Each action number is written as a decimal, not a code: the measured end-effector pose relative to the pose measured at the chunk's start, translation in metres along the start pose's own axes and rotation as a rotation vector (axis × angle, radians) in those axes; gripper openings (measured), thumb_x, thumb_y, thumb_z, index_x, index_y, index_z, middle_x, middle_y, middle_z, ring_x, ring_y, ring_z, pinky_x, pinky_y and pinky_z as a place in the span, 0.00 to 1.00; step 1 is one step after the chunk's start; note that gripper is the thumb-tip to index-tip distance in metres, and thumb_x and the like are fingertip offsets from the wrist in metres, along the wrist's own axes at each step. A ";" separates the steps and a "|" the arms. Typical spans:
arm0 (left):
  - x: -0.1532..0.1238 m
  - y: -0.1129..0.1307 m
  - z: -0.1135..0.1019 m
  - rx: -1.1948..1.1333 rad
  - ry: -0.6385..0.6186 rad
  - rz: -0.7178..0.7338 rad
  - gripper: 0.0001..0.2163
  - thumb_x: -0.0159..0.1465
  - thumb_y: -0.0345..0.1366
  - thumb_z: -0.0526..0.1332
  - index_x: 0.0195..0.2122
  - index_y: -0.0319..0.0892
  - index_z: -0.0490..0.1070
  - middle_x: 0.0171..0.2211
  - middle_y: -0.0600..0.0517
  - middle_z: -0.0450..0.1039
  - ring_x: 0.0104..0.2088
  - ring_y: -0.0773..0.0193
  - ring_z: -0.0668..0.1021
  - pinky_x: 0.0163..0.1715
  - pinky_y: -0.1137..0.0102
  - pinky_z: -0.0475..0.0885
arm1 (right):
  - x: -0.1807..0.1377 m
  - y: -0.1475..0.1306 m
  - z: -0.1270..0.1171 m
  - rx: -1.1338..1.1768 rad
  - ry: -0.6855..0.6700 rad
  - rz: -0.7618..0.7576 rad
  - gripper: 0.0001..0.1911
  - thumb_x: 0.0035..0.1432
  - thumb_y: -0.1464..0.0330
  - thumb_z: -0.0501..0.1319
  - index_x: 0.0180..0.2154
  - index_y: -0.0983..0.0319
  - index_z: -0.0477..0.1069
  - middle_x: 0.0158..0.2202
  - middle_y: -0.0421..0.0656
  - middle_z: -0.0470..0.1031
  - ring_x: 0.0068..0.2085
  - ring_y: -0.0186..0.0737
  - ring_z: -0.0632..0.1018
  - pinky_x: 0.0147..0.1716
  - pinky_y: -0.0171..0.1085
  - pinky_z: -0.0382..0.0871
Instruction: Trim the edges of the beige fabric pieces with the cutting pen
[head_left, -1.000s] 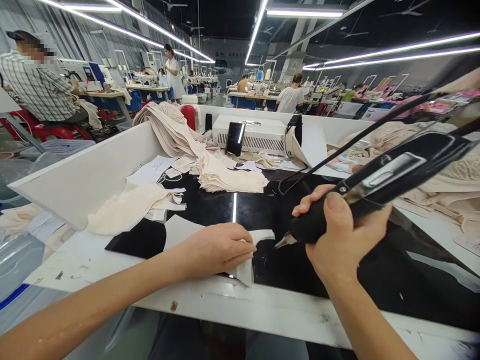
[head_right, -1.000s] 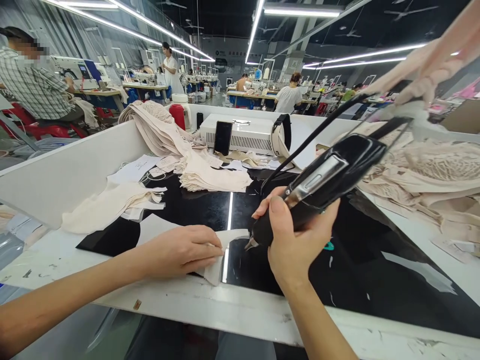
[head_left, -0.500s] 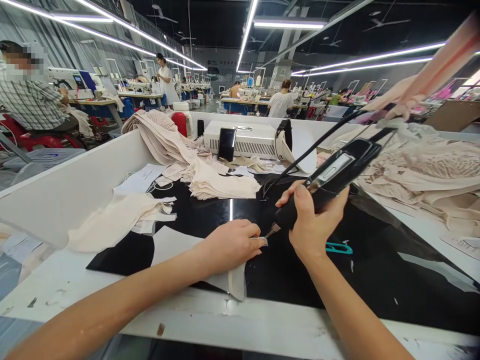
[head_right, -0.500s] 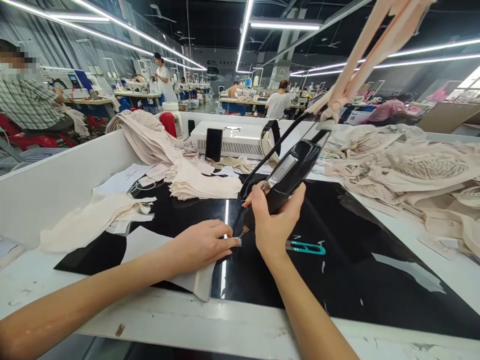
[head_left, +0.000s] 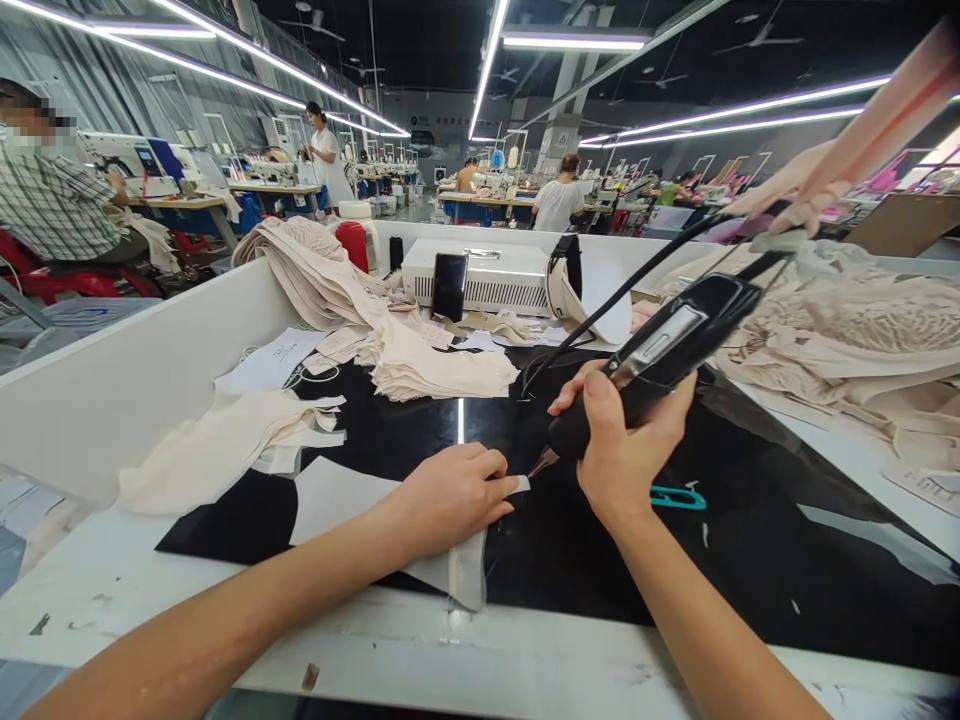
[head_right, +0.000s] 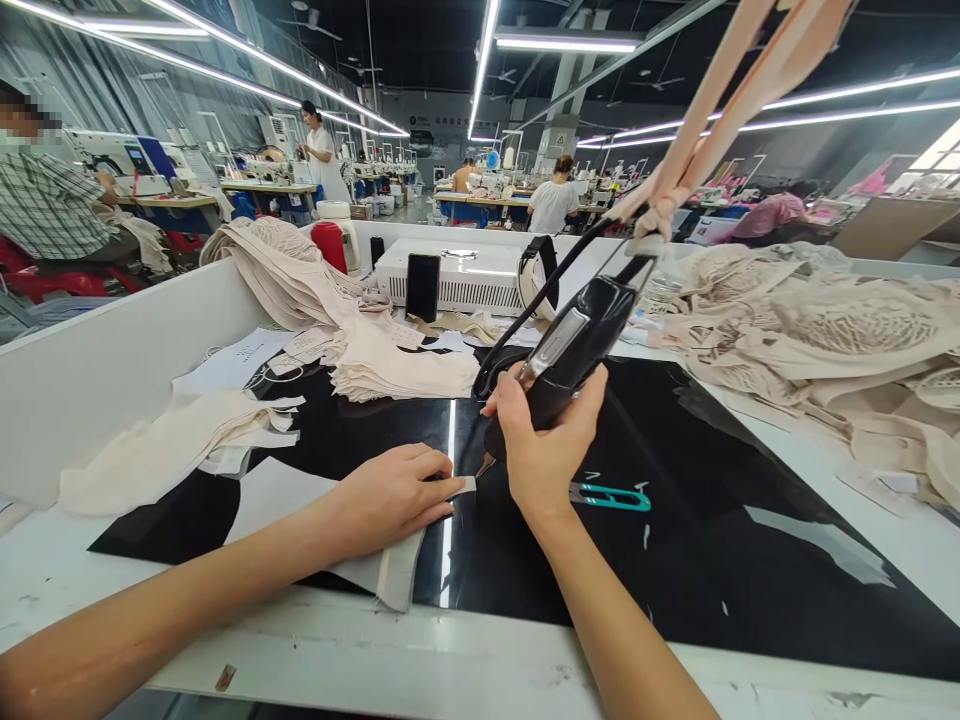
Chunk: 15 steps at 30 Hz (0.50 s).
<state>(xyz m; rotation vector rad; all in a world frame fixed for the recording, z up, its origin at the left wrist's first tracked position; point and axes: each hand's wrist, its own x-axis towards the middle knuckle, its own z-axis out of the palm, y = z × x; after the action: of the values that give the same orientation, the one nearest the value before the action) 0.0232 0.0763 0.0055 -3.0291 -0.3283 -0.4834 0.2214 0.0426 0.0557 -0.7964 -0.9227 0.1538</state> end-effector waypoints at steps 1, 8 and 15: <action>0.000 0.000 0.000 0.000 -0.001 -0.001 0.10 0.84 0.40 0.69 0.59 0.40 0.85 0.51 0.46 0.83 0.48 0.54 0.84 0.54 0.61 0.83 | 0.000 0.000 0.000 0.005 -0.002 0.000 0.24 0.62 0.57 0.81 0.45 0.52 0.69 0.33 0.30 0.81 0.25 0.34 0.79 0.27 0.37 0.80; -0.002 -0.001 0.001 -0.003 0.026 0.020 0.10 0.84 0.39 0.69 0.59 0.39 0.84 0.51 0.46 0.84 0.49 0.54 0.84 0.55 0.60 0.83 | 0.001 -0.004 0.001 -0.015 0.013 -0.004 0.27 0.63 0.52 0.82 0.46 0.53 0.67 0.33 0.29 0.80 0.24 0.34 0.79 0.27 0.38 0.80; -0.001 -0.002 0.002 -0.009 0.040 0.034 0.09 0.84 0.39 0.69 0.57 0.39 0.85 0.50 0.46 0.83 0.49 0.54 0.84 0.54 0.60 0.83 | 0.001 -0.006 0.003 0.022 -0.001 -0.009 0.27 0.63 0.53 0.82 0.45 0.52 0.66 0.32 0.29 0.81 0.24 0.34 0.79 0.26 0.37 0.80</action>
<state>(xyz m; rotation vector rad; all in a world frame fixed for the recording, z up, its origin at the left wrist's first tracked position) 0.0221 0.0778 0.0034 -3.0239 -0.2724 -0.5440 0.2180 0.0405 0.0610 -0.7721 -0.9239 0.1560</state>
